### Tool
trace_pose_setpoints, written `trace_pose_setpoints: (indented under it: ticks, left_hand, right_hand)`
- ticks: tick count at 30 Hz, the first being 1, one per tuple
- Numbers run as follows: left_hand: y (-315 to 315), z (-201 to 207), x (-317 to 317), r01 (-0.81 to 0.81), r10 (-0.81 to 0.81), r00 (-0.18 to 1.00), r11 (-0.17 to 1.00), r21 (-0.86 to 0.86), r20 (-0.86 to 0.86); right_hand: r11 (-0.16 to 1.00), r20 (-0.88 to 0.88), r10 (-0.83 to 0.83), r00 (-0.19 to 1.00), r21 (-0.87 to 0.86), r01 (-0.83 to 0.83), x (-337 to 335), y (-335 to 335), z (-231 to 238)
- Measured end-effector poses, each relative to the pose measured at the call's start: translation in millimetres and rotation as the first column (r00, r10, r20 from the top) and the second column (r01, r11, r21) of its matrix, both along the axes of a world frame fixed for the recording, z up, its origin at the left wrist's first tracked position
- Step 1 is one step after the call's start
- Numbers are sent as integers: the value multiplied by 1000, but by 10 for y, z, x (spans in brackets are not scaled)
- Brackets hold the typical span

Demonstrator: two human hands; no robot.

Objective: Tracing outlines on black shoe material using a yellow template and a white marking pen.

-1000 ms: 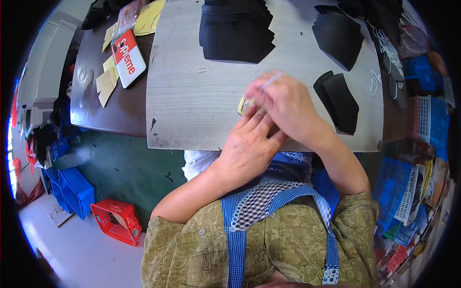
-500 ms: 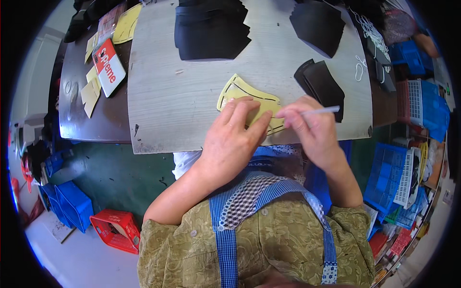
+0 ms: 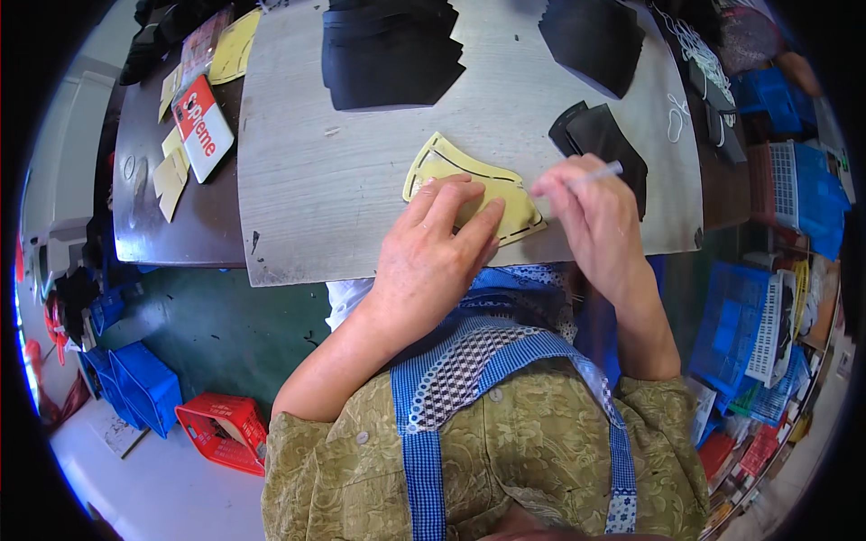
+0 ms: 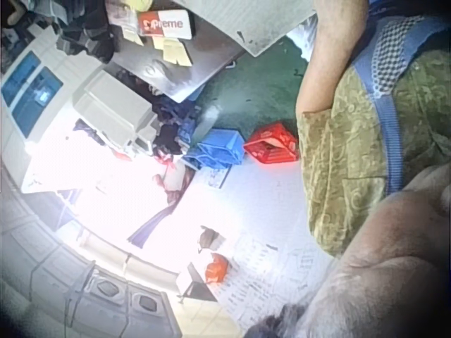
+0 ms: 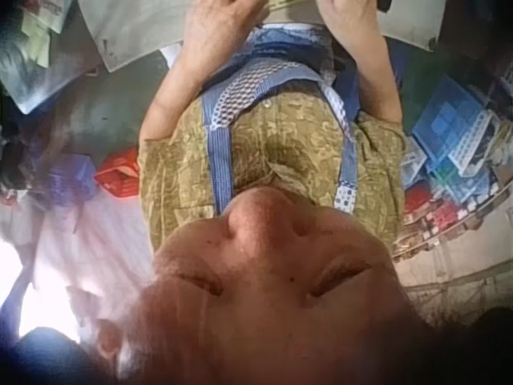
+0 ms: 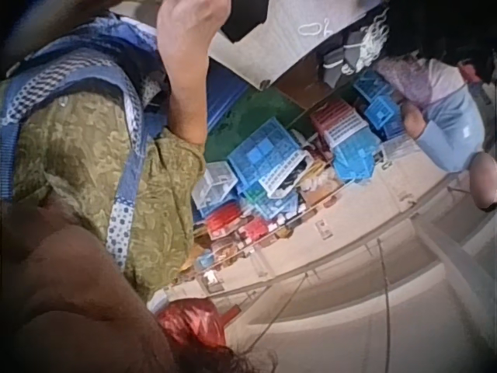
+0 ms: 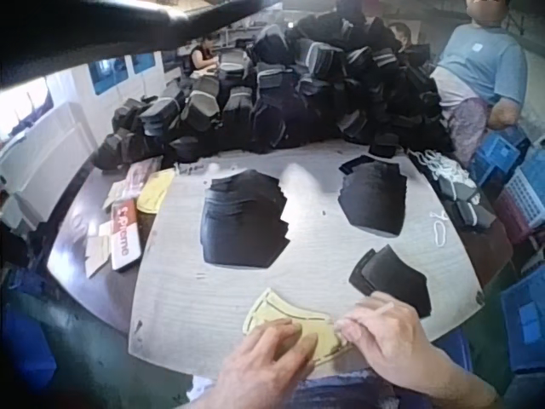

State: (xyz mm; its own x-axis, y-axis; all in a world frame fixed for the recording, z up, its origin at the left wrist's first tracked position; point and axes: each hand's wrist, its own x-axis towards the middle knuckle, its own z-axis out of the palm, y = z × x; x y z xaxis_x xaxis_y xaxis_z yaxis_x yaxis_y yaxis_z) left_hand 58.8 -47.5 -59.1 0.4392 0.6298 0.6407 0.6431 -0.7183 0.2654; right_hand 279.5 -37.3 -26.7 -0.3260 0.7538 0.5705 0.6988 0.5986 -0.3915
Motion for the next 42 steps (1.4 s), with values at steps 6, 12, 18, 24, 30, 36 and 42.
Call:
trace_pose_setpoints:
  ticks: [6, 12, 18, 24, 30, 36, 42]
  left_hand:
    - [35, 62, 48, -9, 10, 997, 1000, 17, -71]
    - [-21, 481, 115, 3, -3, 991, 1000, -1, -131]
    - [58, 524, 462, 28, -26, 999, 998, 54, -33]
    - [50, 521, 748, 83, -87, 995, 994, 70, 54]
    - [-334, 963, 1024, 74, -92, 983, 990, 117, 157]
    - [-428, 1043, 1097, 58, -67, 988, 996, 69, 137]
    - [-461, 1629, 929, 74, -71, 996, 996, -43, 62]
  right_hand:
    - [998, 61, 63, 996, 20, -64, 117, -221, -140]
    - [769, -852, -84, 516, -385, -510, 264, -235, -71]
    - [758, -907, -57, 417, -312, -574, 337, -154, 28]
    - [888, -864, -52, 500, -269, -373, 447, -190, 157]
    - [859, -868, 52, 493, -213, -465, 566, -441, 479]
    - [906, -806, 64, 588, -200, -374, 658, -638, 641]
    - [840, -881, 127, 456, -149, -522, 848, -612, 733]
